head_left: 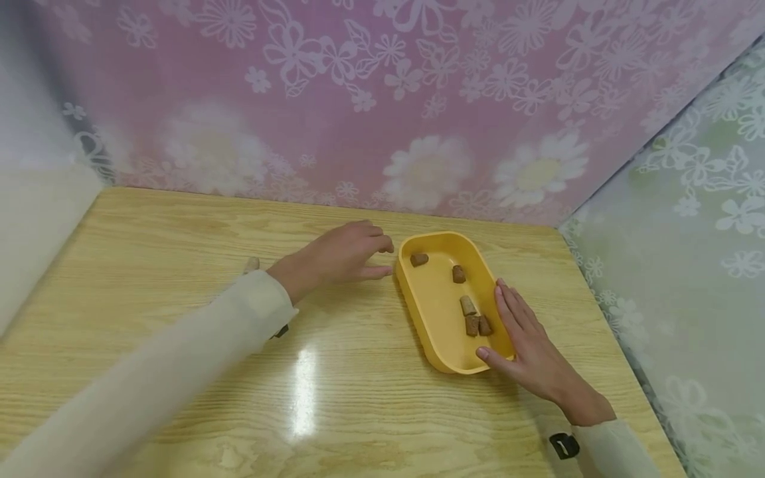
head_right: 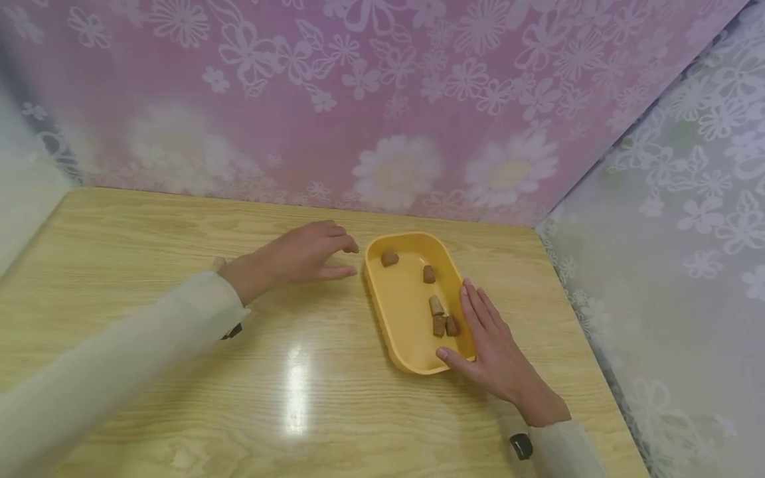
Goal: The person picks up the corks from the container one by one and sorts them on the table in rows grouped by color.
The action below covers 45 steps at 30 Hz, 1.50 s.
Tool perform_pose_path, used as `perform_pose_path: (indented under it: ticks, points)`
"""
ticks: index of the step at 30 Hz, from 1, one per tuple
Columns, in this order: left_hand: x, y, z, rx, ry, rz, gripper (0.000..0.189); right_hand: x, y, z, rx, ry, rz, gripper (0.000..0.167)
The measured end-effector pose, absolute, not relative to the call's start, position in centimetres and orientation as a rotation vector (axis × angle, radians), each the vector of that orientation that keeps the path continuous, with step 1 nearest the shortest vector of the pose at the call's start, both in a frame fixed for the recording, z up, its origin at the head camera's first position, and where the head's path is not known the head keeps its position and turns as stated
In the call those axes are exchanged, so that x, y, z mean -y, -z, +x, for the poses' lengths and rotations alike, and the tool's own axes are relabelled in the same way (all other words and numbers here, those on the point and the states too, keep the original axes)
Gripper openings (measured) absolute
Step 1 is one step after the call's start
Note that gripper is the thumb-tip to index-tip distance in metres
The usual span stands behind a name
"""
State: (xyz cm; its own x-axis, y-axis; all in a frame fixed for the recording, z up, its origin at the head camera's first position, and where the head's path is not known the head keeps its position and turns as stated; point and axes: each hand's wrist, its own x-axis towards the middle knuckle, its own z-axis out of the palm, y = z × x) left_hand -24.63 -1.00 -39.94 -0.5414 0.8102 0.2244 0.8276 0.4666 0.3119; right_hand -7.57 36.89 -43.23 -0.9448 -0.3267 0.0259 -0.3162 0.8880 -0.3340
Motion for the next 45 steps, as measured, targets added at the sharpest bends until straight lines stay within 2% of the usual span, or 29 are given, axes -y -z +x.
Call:
perform_pose_path:
  ticks: [19,25,45]
  points:
    - [-4.7,38.7,-23.2,2.769,0.567,-1.513,0.035,-36.9,43.3,-7.5,-3.022,0.539,-0.5,0.108]
    - [-6.4,39.0,-22.6,2.809,0.555,-1.534,0.046,-37.1,43.5,-7.6,-3.029,0.548,-0.524,0.107]
    - [-11.0,40.7,-21.8,2.835,0.528,-1.534,0.042,-36.8,43.2,-7.6,-3.006,0.53,-0.473,0.109]
